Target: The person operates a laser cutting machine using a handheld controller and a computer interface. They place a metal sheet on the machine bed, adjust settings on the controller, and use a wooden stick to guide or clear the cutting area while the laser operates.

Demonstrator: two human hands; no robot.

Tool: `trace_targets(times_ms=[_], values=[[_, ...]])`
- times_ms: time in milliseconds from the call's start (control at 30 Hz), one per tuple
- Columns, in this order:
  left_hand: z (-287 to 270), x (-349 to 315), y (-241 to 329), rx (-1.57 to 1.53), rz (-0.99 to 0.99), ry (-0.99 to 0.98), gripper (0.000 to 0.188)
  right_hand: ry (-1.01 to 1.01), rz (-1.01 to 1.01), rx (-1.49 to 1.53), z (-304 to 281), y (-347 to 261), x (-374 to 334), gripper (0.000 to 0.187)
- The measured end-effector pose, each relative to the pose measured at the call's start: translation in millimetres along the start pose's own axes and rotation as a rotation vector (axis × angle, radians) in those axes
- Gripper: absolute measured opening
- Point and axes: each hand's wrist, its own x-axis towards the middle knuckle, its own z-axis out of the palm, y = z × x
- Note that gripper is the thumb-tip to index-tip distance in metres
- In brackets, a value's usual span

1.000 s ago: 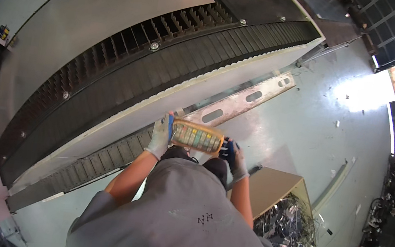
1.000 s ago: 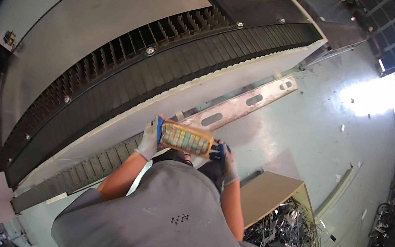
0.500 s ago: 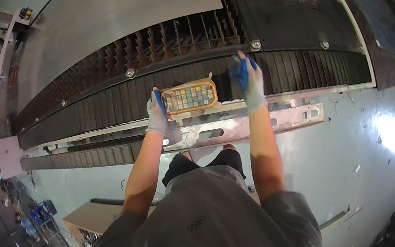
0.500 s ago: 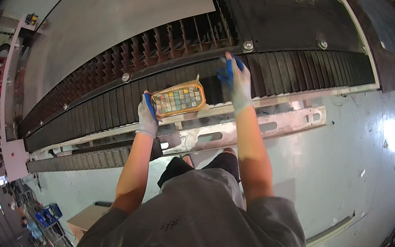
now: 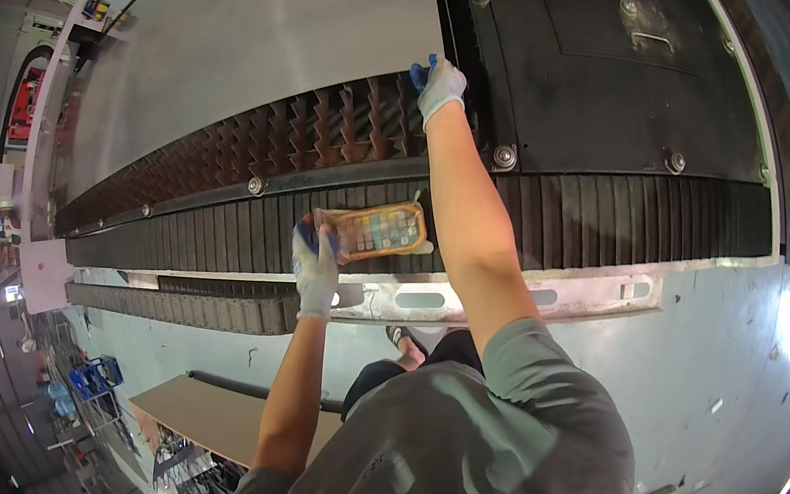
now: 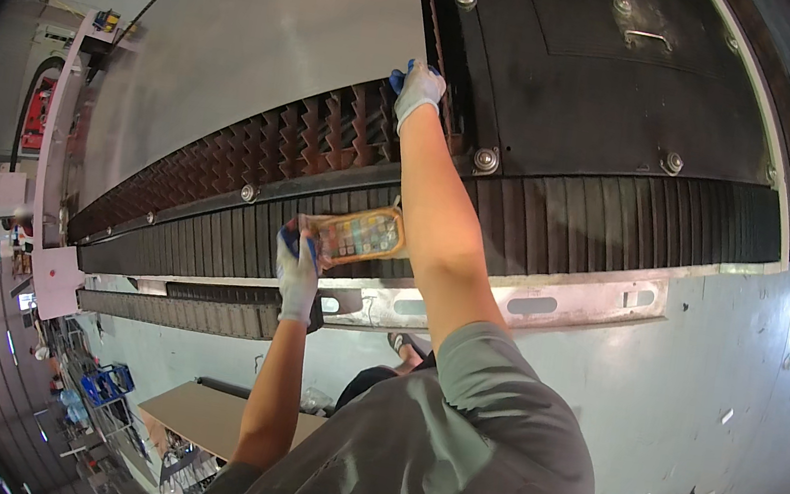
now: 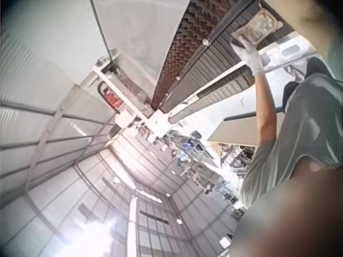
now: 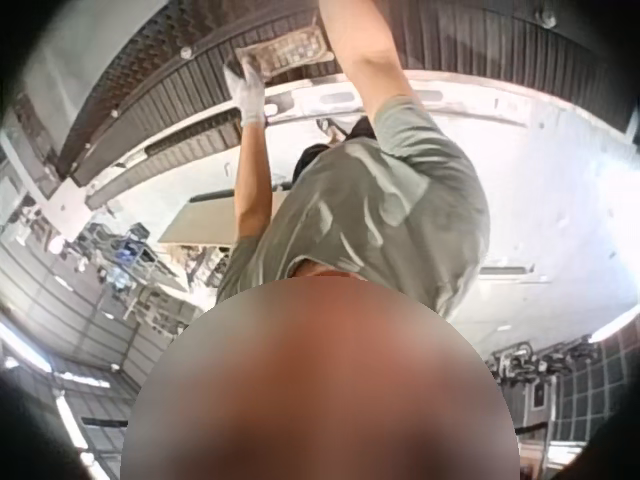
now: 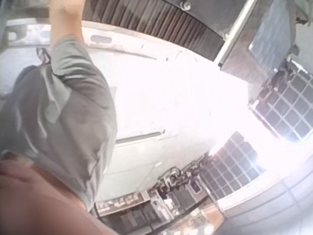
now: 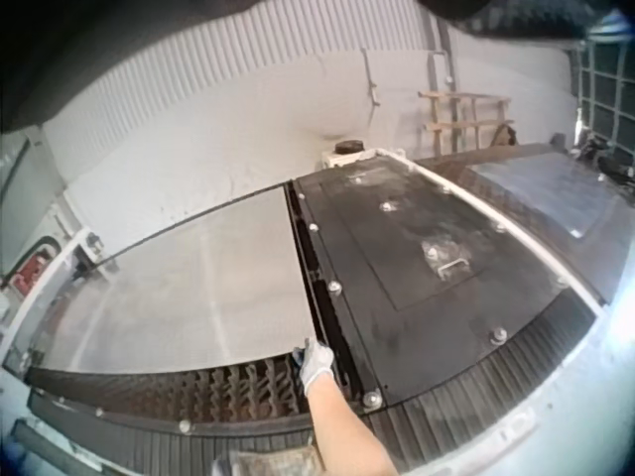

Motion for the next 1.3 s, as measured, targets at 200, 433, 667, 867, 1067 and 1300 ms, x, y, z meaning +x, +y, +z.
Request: trace_targets(times_ms=[200, 433, 667, 867, 1067, 1300], values=[[-47, -49, -43, -0.172, -0.136, 0.168, 0.046, -0.061, 0.024, -0.079, 5, -2, 2, 0.006], [-75, -146, -119, -0.155, -0.44, 0.151, 0.045, -0.223, 0.062, 0.049, 18, 3, -3, 0.028], [-90, -243, -185, -0.124, -0.807, 0.086, 0.034, -0.306, 0.091, 0.242, 36, 16, -11, 0.027], [-117, -325, -208, -0.099, -0.922, 0.05, 0.032, -0.422, 0.163, 0.299, 30, 18, 4, 0.027], [-123, -364, -200, -0.091, -0.956, 0.063, 0.033, -0.54, 0.238, 0.369, 18, 28, 25, 0.03], [-118, -378, -241, -0.269, -1.003, 0.117, 0.038, -0.565, 0.266, 0.381, 14, 34, 36, 0.034]])
